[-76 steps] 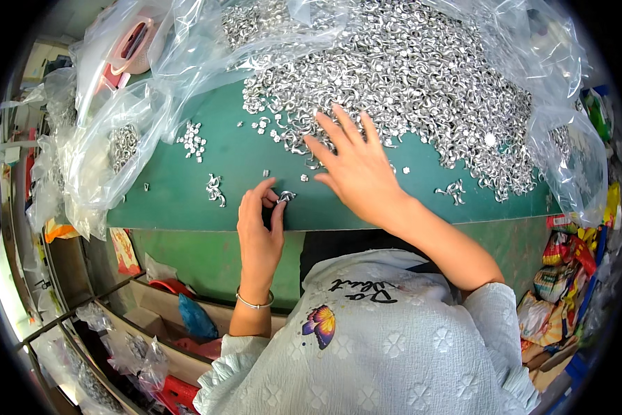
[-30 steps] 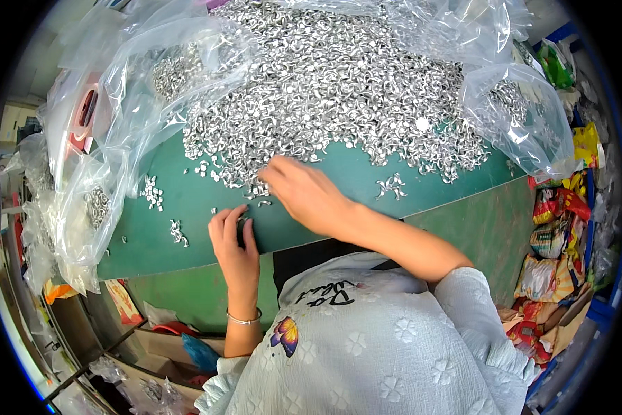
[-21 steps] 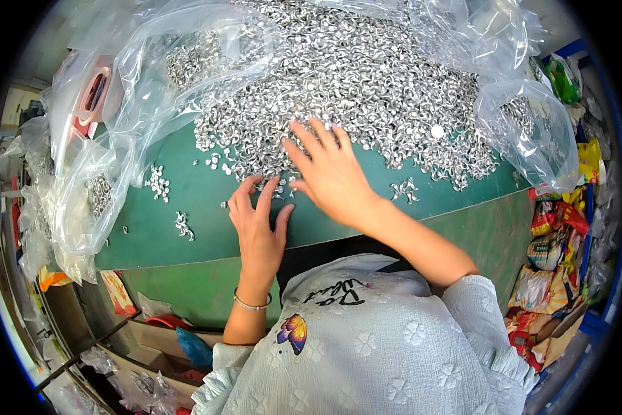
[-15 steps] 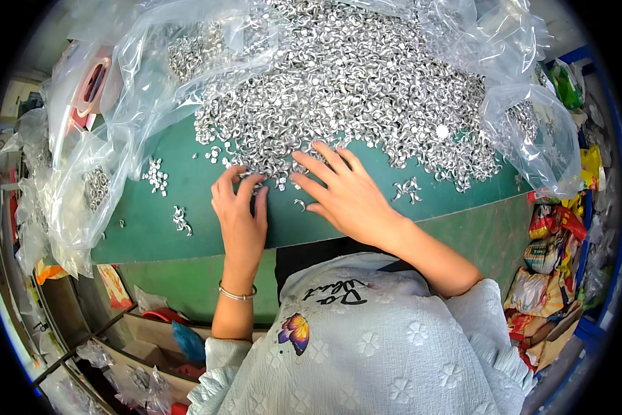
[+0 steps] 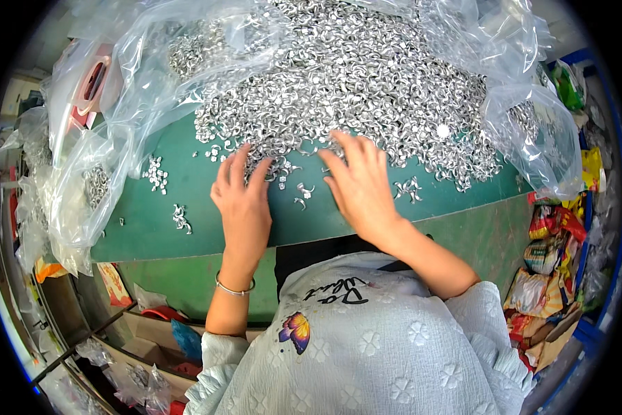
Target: The person is sorting small metal components by hand on a green workbench, picking them up from a pile and placing them into smaller groups.
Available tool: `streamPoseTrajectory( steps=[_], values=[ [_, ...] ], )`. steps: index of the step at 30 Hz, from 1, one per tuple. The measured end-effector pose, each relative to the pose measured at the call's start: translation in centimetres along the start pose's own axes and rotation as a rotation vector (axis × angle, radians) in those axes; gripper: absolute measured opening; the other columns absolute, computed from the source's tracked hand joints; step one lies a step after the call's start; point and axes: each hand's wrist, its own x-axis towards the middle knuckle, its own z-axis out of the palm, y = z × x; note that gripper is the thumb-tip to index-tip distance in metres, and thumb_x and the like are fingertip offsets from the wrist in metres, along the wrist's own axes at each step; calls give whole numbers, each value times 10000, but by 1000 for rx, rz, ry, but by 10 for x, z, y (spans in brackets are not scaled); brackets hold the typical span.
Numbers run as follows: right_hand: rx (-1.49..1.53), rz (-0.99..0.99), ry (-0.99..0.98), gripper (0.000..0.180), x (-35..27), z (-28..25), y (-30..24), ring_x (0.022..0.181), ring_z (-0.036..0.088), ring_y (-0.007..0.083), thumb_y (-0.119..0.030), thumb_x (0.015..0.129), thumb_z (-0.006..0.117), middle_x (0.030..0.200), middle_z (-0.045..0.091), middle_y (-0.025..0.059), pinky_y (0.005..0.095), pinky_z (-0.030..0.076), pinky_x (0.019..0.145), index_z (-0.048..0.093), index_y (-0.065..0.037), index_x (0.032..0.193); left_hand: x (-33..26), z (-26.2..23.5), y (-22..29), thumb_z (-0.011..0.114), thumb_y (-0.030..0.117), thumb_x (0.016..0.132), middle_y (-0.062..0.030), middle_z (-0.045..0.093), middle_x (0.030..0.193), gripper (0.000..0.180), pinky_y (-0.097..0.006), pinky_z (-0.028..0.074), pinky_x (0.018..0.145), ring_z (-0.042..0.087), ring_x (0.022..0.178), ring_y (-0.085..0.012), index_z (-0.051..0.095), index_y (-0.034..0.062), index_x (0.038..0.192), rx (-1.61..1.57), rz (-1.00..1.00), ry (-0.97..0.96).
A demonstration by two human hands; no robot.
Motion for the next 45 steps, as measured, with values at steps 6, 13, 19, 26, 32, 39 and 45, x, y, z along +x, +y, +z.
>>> streamPoseTrajectory(
  steps=[6,13,19,26,32,39,45],
  values=[
    [344,-82,-13,431,6,25,-27,1187,459,344,113,757,541,1284,512,137,459,367,992,589,-16,1165,5,-8,6,630,22,855,-133,502,1321,317,-443,348,978,482,1195,-325,623,81,1166,-197,-89,135],
    [290,-41,-14,397,13,-16,-1,1177,492,338,-9,805,649,1289,533,145,451,402,974,587,-24,1197,-33,-20,25,758,57,762,-122,535,1180,475,-381,418,875,535,1040,-288,592,53,1207,-423,-54,-75],
    [18,-192,-378,580,-14,-16,-11,1393,315,326,-163,808,702,1491,365,110,501,295,1102,498,-53,1340,-21,2,25,672,30,818,-115,526,1185,305,-404,391,847,513,996,-299,618,82,1114,-323,-48,-14],
    [127,-363,-388,550,-2,5,-22,1432,248,295,-208,829,691,1508,350,80,571,224,1136,517,-81,1335,-5,0,1,616,-12,847,-135,529,1186,243,-401,398,856,511,989,-300,637,51,1081,-357,-136,154],
    [224,-157,42,211,3,-22,3,1058,579,259,-65,808,676,1083,647,59,397,406,913,688,-83,1018,-19,-14,20,685,26,811,-114,544,1222,334,-415,376,943,507,1090,-308,631,73,1137,-377,-17,59],
    [68,33,-2,171,-11,-39,29,899,538,239,-74,760,736,922,604,43,359,380,768,676,-76,920,-18,6,9,662,39,829,-79,483,1351,299,-433,339,969,443,1173,-348,656,168,1099,-181,-74,18],
    [-46,-14,3,185,-8,-20,21,913,509,229,-110,742,752,917,566,30,368,347,803,670,-86,906,-11,-2,19,654,1,830,-103,495,1325,255,-415,343,971,463,1143,-318,670,124,1052,-298,-103,128]
  ],
)
